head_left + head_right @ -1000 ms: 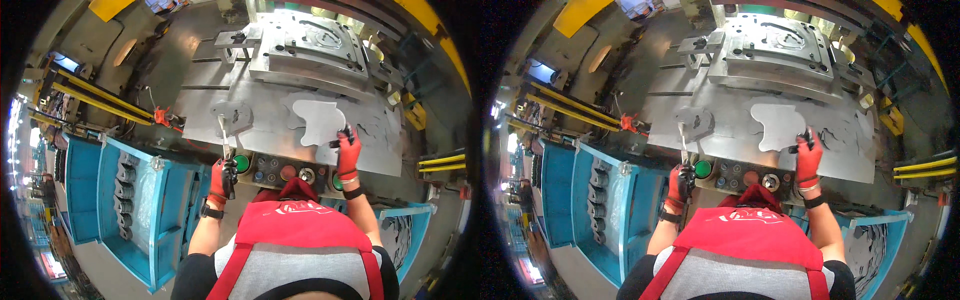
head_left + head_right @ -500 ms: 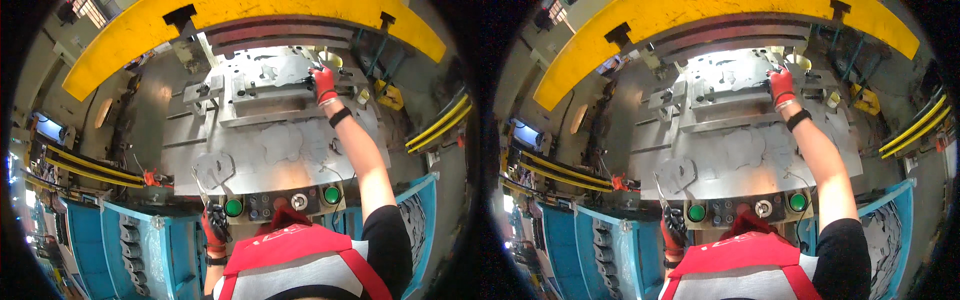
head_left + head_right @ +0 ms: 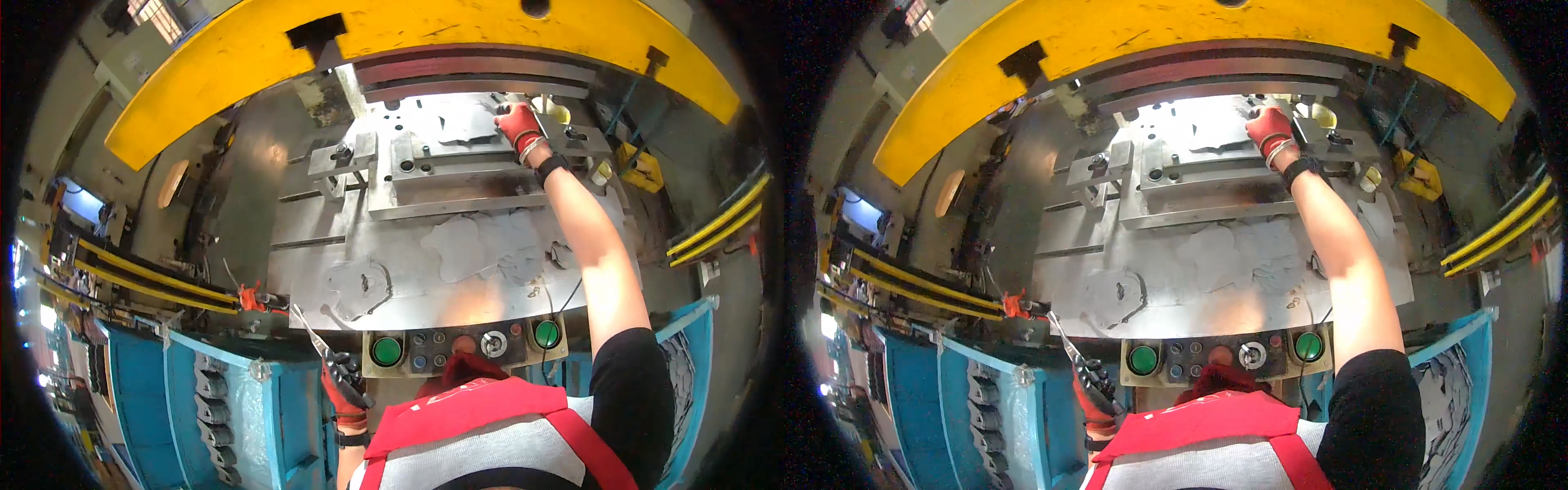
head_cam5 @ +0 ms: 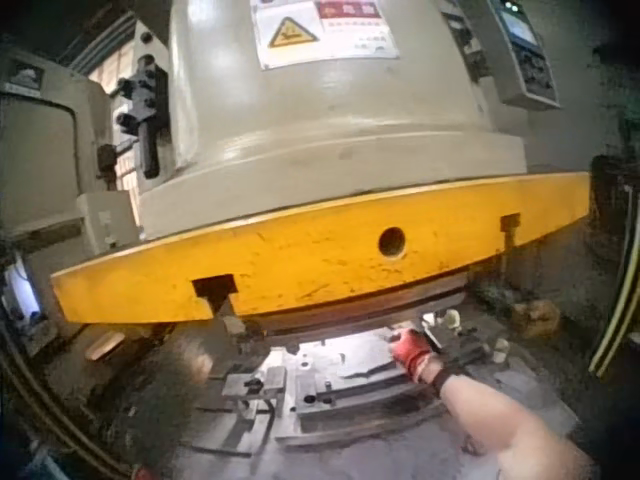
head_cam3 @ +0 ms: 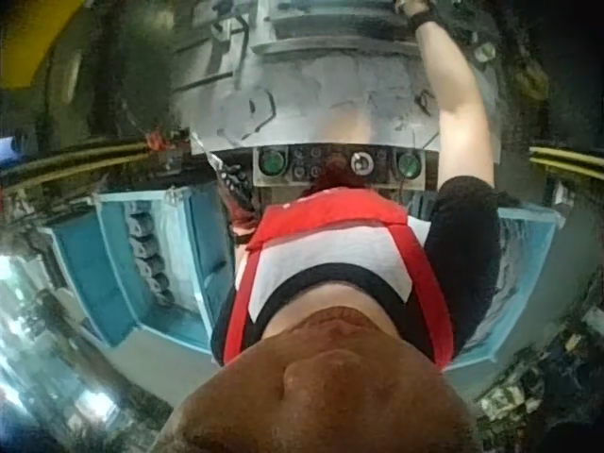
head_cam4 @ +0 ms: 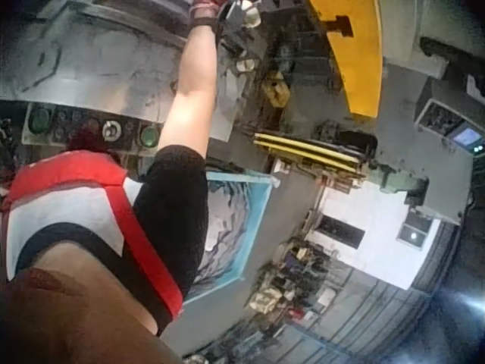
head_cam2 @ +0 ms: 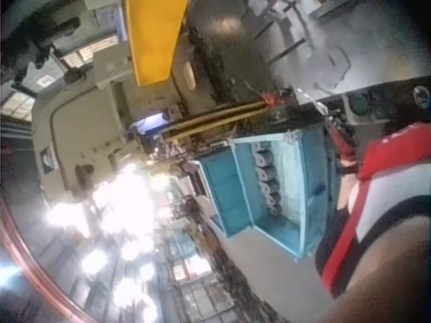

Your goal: Operating a hydraulic press machine to stamp metal parts, then using pliers to remove and organize the stamped pieces.

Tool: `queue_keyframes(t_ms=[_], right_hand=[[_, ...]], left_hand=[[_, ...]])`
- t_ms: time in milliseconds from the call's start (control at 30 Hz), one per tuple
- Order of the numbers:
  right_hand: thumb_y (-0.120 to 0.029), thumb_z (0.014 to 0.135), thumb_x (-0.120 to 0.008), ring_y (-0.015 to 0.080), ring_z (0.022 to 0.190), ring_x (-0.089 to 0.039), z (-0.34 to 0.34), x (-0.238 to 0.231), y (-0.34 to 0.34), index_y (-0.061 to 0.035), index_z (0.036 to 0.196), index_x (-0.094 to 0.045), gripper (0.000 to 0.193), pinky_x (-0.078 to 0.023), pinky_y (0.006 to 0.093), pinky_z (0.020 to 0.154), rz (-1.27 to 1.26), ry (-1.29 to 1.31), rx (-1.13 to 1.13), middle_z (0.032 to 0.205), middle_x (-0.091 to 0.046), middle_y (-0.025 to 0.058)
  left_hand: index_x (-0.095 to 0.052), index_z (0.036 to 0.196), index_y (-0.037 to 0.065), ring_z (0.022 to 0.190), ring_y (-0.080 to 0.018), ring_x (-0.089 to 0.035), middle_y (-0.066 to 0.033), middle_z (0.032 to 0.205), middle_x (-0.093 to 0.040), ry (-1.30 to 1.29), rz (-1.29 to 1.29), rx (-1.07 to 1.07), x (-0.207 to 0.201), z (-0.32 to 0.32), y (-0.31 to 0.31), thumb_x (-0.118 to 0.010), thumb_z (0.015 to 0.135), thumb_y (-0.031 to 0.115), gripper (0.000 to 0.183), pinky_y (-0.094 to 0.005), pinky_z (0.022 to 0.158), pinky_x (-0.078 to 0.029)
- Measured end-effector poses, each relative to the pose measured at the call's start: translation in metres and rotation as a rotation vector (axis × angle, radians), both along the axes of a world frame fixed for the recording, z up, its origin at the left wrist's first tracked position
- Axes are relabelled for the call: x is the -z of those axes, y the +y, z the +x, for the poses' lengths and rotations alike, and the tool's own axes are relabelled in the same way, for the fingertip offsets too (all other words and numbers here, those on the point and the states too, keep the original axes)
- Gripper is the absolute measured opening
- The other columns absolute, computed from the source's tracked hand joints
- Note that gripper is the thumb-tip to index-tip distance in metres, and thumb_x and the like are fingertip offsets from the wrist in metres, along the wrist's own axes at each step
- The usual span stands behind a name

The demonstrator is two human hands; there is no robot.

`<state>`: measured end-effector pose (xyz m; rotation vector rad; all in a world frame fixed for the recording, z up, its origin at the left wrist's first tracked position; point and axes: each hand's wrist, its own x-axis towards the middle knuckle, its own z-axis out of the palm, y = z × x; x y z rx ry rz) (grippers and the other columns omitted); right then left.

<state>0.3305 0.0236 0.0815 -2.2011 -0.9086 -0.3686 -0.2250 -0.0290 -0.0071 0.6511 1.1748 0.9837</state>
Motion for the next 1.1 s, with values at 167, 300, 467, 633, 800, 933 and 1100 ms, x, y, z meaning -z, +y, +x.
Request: queue_keyframes(t_ms=[167,300,467,633,800,933,1100], right_hand=[[-0.015,0.078,-0.062,0.0209,0.091,-0.056,-0.088,0.001,-0.085,-0.0059,0.105,-0.063,0.028,-0.042,0.0283,0.080,0.375,0.142,-0.295,0.099,-0.060,0.0120],[-0.007,0.080,-0.059,0.0209,0.095,-0.054,-0.153,0.053,-0.229,-0.0040,0.104,-0.062,0.025,-0.042,0.0300,0.084,0.429,0.259,-0.079,0.102,-0.057,0.0116],[-0.010,0.084,-0.054,0.0265,0.100,-0.052,-0.193,0.192,-0.376,0.0020,0.107,-0.058,0.027,-0.040,0.0350,0.088,0.301,0.444,0.457,0.108,-0.055,0.0163],[-0.029,0.073,-0.070,0.0291,0.105,-0.053,-0.216,0.308,-0.411,0.0021,0.117,-0.049,0.058,-0.040,0.0365,0.091,0.244,1.009,0.149,0.113,-0.056,0.0197],[-0.035,0.060,-0.077,0.0345,0.109,-0.051,-0.212,0.313,-0.392,0.0002,0.121,-0.045,0.077,-0.042,0.0404,0.089,0.155,0.981,0.305,0.117,-0.053,0.0230],[-0.036,0.057,-0.078,0.0386,0.110,-0.049,-0.216,0.305,-0.386,-0.0009,0.124,-0.043,0.083,-0.040,0.0434,0.091,-0.023,0.867,0.450,0.118,-0.051,0.0243],[-0.038,0.057,-0.077,0.0398,0.113,-0.045,-0.222,0.274,-0.373,-0.0018,0.130,-0.037,0.091,-0.036,0.0440,0.095,-0.190,0.865,0.548,0.122,-0.047,0.0255]], left_hand=[[-0.053,0.084,0.008,0.041,-0.0069,-0.041,0.0001,0.061,-0.051,0.078,0.026,-0.126,0.033,-0.018,0.011,-0.051,0.088,0.042,0.034,-0.0227,0.036,-0.031],[-0.055,0.084,0.008,0.045,-0.0109,-0.046,-0.0041,0.070,-0.057,0.277,0.059,-0.105,0.080,-0.037,0.016,-0.057,0.085,0.037,0.029,-0.0249,0.038,-0.035],[-0.058,0.099,-0.003,0.060,-0.0174,-0.054,-0.0094,0.070,-0.058,0.769,0.194,0.239,0.232,-0.105,0.039,-0.058,0.085,0.035,0.041,-0.0317,0.051,-0.045],[-0.049,0.104,0.000,0.061,-0.0215,-0.056,-0.0109,0.079,-0.056,0.506,-0.117,0.237,0.206,-0.032,0.010,-0.071,0.072,0.035,0.052,-0.0353,0.044,-0.043],[-0.043,0.104,0.002,0.052,-0.0183,-0.049,-0.0079,0.069,-0.053,0.599,-0.065,0.241,0.186,-0.020,0.006,-0.080,0.061,0.037,0.066,-0.0355,0.044,-0.039],[-0.043,0.107,0.002,0.057,-0.0193,-0.050,-0.0093,0.074,-0.055,0.589,-0.204,0.200,0.130,0.011,-0.002,-0.081,0.059,0.036,0.070,-0.0381,0.052,-0.043],[-0.042,0.117,0.000,0.087,-0.0257,-0.056,-0.0157,0.102,-0.058,0.699,-0.167,0.195,0.161,-0.001,0.006,-0.082,0.057,0.035,0.080,-0.0408,0.074,-0.046]])
